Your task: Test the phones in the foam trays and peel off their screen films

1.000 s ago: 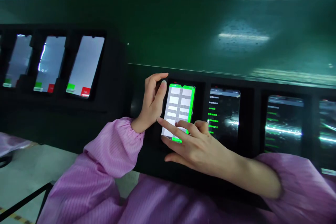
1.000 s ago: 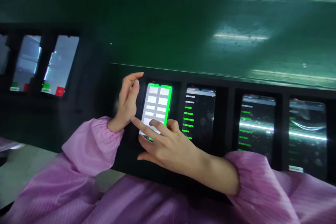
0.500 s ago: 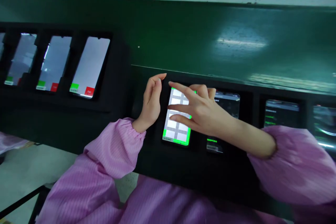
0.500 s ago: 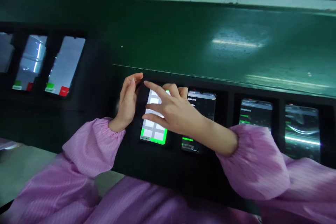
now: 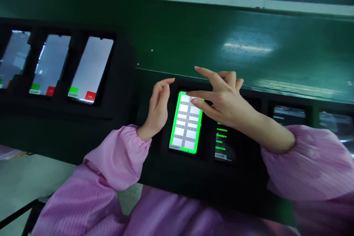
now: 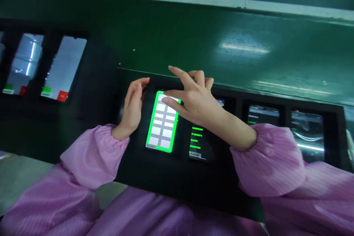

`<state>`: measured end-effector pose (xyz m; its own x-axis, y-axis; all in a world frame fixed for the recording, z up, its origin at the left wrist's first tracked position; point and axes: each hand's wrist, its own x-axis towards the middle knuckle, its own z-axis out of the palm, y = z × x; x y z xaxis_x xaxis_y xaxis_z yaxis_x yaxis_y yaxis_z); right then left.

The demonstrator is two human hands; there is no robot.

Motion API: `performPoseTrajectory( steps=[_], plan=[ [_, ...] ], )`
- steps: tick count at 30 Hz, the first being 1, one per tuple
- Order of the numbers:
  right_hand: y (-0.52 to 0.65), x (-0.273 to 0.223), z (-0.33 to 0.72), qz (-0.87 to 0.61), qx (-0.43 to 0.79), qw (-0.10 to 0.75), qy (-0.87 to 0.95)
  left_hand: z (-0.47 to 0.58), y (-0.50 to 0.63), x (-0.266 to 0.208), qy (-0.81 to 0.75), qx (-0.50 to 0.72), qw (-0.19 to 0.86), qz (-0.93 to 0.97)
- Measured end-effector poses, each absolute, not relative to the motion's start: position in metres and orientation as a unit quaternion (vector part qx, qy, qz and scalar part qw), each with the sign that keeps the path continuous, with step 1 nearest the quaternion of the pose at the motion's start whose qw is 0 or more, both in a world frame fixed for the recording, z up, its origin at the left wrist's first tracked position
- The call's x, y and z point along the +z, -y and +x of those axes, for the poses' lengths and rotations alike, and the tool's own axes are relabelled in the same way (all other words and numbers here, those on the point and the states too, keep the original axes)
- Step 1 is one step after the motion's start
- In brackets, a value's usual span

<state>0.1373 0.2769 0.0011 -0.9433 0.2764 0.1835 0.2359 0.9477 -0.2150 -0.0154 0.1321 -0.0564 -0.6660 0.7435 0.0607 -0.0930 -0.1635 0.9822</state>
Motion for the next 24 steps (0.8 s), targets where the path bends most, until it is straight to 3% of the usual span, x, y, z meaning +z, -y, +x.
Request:
performPoseTrajectory(
  steps=[6, 15, 24],
  plan=[
    [-0.264, 0.003, 0.161, -0.084, 0.085, 0.119, 0.986, -0.016, -0.133, -0.059, -0.582, 0.705, 0.279, 0.294],
    [-0.195, 0.01, 0.211, 0.027, 0.081, 0.068, 0.994, -0.015, -0.134, -0.057, -0.586, 0.7, 0.282, 0.294],
    [-0.197, 0.005, 0.179, 0.009, 0.067, 0.086, 0.994, -0.018, -0.133, -0.058, -0.596, 0.692, 0.266, 0.309]
  ],
)
